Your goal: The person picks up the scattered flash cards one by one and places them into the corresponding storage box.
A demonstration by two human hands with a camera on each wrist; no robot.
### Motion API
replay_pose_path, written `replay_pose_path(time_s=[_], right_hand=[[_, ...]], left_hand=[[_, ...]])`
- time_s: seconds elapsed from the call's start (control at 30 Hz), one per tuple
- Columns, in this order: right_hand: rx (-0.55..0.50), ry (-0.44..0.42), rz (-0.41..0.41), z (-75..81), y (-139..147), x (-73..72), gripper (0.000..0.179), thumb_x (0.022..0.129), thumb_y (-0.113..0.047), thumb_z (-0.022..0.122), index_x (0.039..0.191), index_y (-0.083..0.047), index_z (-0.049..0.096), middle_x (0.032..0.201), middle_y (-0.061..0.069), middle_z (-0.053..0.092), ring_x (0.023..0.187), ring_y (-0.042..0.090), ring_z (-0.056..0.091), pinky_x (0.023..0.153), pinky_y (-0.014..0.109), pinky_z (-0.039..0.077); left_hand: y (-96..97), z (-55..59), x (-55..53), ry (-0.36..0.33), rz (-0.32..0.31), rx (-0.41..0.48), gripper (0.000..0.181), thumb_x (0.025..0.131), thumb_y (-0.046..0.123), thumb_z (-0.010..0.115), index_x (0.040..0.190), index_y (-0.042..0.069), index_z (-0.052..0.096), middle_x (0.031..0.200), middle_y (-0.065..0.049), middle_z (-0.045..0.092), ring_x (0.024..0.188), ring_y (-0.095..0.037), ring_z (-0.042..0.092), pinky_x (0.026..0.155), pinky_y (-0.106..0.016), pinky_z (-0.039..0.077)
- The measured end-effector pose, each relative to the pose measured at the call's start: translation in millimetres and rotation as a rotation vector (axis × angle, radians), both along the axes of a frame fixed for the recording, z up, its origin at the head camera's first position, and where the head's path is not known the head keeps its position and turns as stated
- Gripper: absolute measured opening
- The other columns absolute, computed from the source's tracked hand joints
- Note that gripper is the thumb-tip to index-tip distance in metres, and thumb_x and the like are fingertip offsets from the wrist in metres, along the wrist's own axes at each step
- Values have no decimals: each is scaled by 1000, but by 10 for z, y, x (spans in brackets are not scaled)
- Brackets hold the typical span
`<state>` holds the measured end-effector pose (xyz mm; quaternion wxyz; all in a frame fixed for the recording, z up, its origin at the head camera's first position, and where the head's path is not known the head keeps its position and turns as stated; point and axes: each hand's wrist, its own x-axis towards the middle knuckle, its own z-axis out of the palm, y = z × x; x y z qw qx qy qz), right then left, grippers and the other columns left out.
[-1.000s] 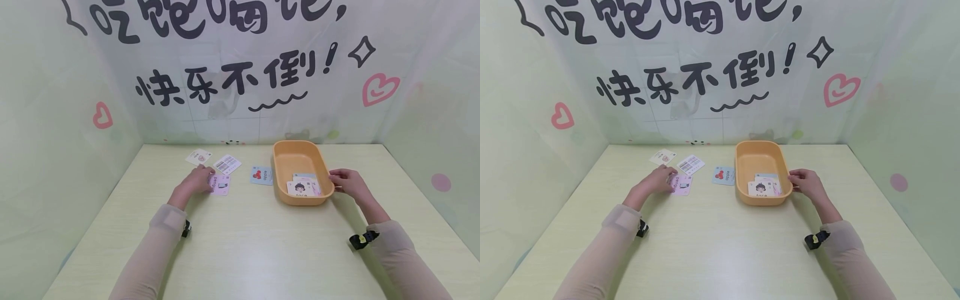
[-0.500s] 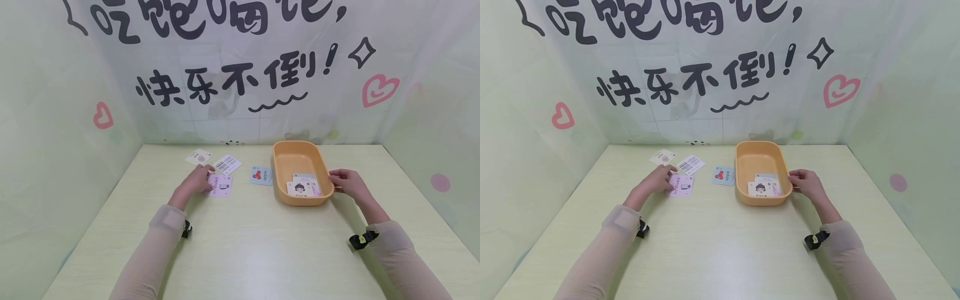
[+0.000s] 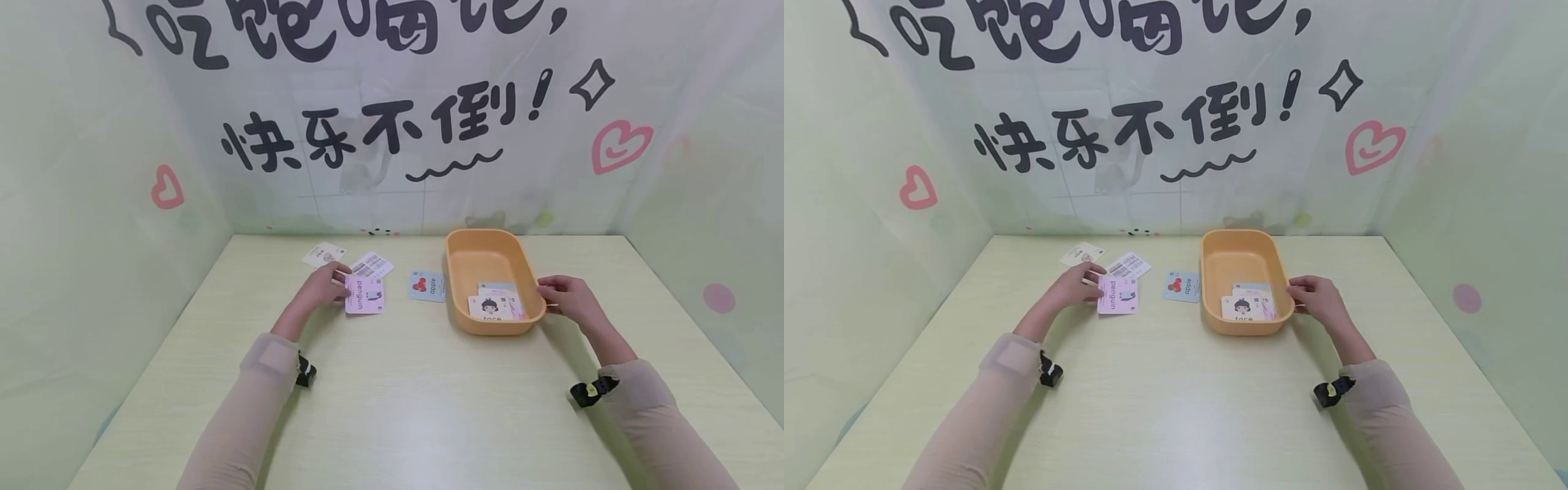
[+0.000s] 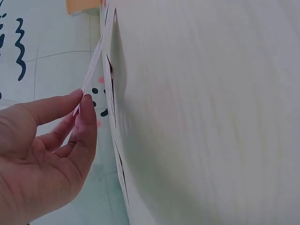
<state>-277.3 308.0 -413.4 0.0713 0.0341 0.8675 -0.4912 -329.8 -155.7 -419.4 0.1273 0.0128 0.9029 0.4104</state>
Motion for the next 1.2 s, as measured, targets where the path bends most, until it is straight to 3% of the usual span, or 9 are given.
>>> replay_pose_path(time_s=[0.2,0.77,1.2], right_hand=[[-1,0,0,1,-6,-1,45,103,-18,52,134,15,48,117,23,65,79,-5,61,74,18,61],[17,-4,0,7,-1,4,47,104,-20,52,135,15,47,125,31,60,82,-3,61,74,20,62],[3,5,5,4,-10,8,45,103,-17,52,135,15,48,119,25,64,80,-6,60,74,19,61]], left_hand=[[2,0,-15,-17,23,71,45,91,-2,63,134,-1,53,124,-19,56,92,-19,61,76,-21,59],[54,12,-4,-52,27,212,46,93,-3,61,138,-2,51,130,-22,55,97,-20,62,79,-22,61],[114,16,-11,-41,8,257,47,92,-4,61,138,-2,51,131,-23,56,99,-21,63,85,-26,61]])
